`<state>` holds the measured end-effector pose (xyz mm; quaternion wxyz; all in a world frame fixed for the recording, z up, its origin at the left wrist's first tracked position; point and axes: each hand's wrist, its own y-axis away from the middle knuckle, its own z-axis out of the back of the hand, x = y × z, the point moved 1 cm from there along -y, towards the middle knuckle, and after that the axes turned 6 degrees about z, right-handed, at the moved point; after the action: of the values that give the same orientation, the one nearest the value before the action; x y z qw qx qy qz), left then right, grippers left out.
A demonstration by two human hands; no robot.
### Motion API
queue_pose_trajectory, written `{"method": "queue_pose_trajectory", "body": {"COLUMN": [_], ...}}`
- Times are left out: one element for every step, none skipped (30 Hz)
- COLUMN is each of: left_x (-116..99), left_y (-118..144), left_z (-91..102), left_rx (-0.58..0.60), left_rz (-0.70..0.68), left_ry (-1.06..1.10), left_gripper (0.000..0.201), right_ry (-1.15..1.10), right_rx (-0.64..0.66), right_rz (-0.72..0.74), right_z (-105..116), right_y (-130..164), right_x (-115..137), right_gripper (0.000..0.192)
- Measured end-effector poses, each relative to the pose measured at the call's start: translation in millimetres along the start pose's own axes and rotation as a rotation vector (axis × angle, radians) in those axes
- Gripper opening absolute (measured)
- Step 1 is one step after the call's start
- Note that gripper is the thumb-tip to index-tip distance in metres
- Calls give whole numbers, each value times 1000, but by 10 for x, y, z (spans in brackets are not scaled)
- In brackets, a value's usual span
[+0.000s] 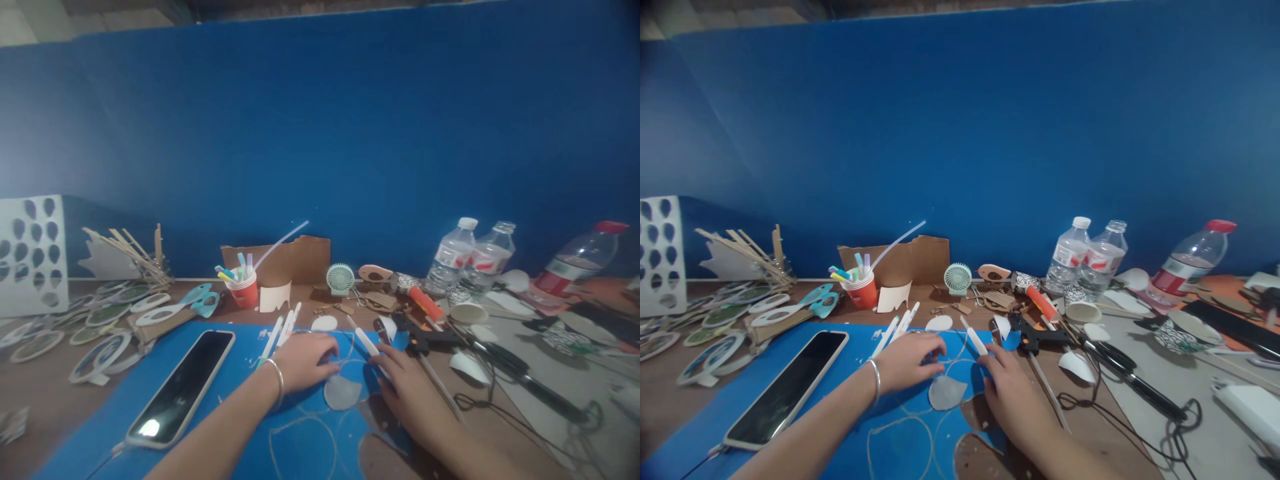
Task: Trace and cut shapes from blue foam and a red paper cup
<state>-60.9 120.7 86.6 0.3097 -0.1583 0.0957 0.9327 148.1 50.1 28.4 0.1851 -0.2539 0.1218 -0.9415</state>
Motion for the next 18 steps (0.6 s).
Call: {"method": "queue_pose_trajectory", "body": {"left_x": [30, 70, 121, 180, 247, 318, 393, 467, 539, 602, 653, 692, 717, 729, 730, 723, 711, 699], "left_y": [-10, -19, -27, -32, -33, -30, -20, -6, 12, 32, 49, 63, 71, 74, 71, 63, 54, 44], "left_z": [-2, 1, 10, 31, 64, 108, 163, 226, 289, 344, 386, 411, 417, 405, 380, 346, 308, 273], "left_rx": [-32, -64, -96, -124, -146, -160, -170, -194, -222, -239, -248, -245, -236, -226, -218, -213, -212, -212], "left_rz": [47, 99, 151, 196, 229, 248, 267, 295, 331, 360, 383, 411, 436, 459, 480, 496, 509, 521], "left_ry": [-8, -15, -23, -27, -28, -23, -15, -11, -10, -11, -13, -16, -22, -31, -43, -57, -73, -88], "left_gripper": [20, 18, 16, 15, 14, 16, 19, 23, 25, 25, 23, 21, 19, 20, 22, 26, 30, 34], "right_ry": [31, 58, 80, 97, 111, 124, 135, 144, 152, 159, 163, 165, 163, 160, 158, 157, 159, 162], "right_rx": [12, 20, 27, 34, 39, 42, 41, 39, 32, 22, 13, 4, -1, -1, 2, 12, 25, 41], "right_rz": [15, 28, 39, 49, 57, 61, 63, 66, 67, 69, 73, 79, 86, 95, 104, 114, 123, 131], "right_z": [9, 18, 24, 29, 32, 33, 32, 30, 28, 25, 24, 24, 26, 31, 37, 45, 52, 60], "right_y": [6, 11, 16, 21, 25, 29, 31, 32, 32, 31, 29, 27, 25, 24, 24, 25, 26, 27], "right_x": [20, 36, 48, 55, 57, 55, 50, 42, 34, 28, 25, 25, 30, 40, 54, 70, 87, 104], "right_gripper": [32, 31, 31, 31, 31, 32, 33, 34, 36, 36, 37, 36, 35, 34, 33, 32, 31, 31]}}
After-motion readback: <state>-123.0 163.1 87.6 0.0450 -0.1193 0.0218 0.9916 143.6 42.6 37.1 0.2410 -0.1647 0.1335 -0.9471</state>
